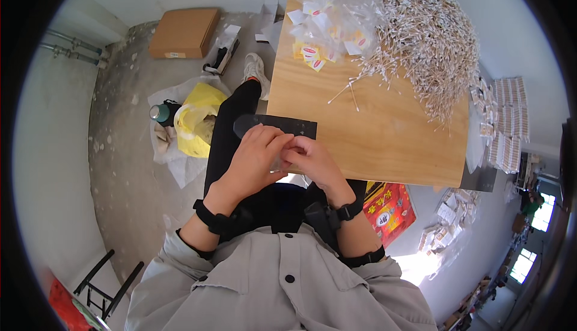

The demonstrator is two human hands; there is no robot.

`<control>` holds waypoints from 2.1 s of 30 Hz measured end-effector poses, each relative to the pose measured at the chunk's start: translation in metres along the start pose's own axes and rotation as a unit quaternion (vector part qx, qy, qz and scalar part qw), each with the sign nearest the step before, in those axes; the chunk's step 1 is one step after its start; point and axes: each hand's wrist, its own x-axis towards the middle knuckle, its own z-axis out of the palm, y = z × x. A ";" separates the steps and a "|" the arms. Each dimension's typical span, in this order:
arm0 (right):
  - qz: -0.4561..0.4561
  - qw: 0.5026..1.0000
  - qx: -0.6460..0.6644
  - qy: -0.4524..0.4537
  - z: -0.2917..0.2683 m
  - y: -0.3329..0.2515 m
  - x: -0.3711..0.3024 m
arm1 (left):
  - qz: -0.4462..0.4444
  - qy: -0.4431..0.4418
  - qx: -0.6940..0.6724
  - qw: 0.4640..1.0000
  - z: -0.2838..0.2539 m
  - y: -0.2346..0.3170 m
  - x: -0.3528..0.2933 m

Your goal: The person sits at a wooden table and manually arranges loose cotton swabs into neat rows. They then place these rows into small, clear plastic packaging sleeves. The person seals the sleeves and places the finished packages on the table.

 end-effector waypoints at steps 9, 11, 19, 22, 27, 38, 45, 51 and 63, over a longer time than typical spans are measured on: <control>0.047 0.998 0.035 -0.004 0.002 0.000 -0.003 | -0.040 -0.027 -0.065 0.997 -0.006 -0.001 -0.011; 0.052 0.998 0.044 -0.002 0.002 0.000 -0.004 | -0.038 -0.029 -0.076 0.996 -0.007 -0.002 -0.011; -0.017 0.998 -0.066 0.000 0.009 0.011 0.000 | -0.054 -0.028 -0.078 0.995 -0.001 -0.010 -0.017; 0.015 0.994 -0.111 -0.022 0.008 0.004 -0.003 | -0.039 -0.011 -0.046 0.998 -0.001 -0.010 -0.017; 0.043 0.991 -0.124 -0.009 0.011 0.005 0.001 | -0.043 0.007 -0.016 0.999 -0.002 -0.009 -0.017; -0.027 0.994 -0.092 0.048 0.014 0.030 0.011 | -0.045 0.039 0.015 0.998 0.007 -0.003 -0.014; -0.032 0.990 -0.116 0.073 0.014 0.037 0.015 | -0.052 0.025 0.026 0.998 0.008 -0.006 -0.016; -0.047 0.997 -0.056 0.038 0.027 0.034 0.018 | -0.069 0.044 0.034 0.996 -0.003 -0.014 -0.023; -0.033 0.991 -0.101 0.084 0.004 0.025 0.020 | -0.162 0.050 0.122 0.978 -0.034 -0.077 -0.044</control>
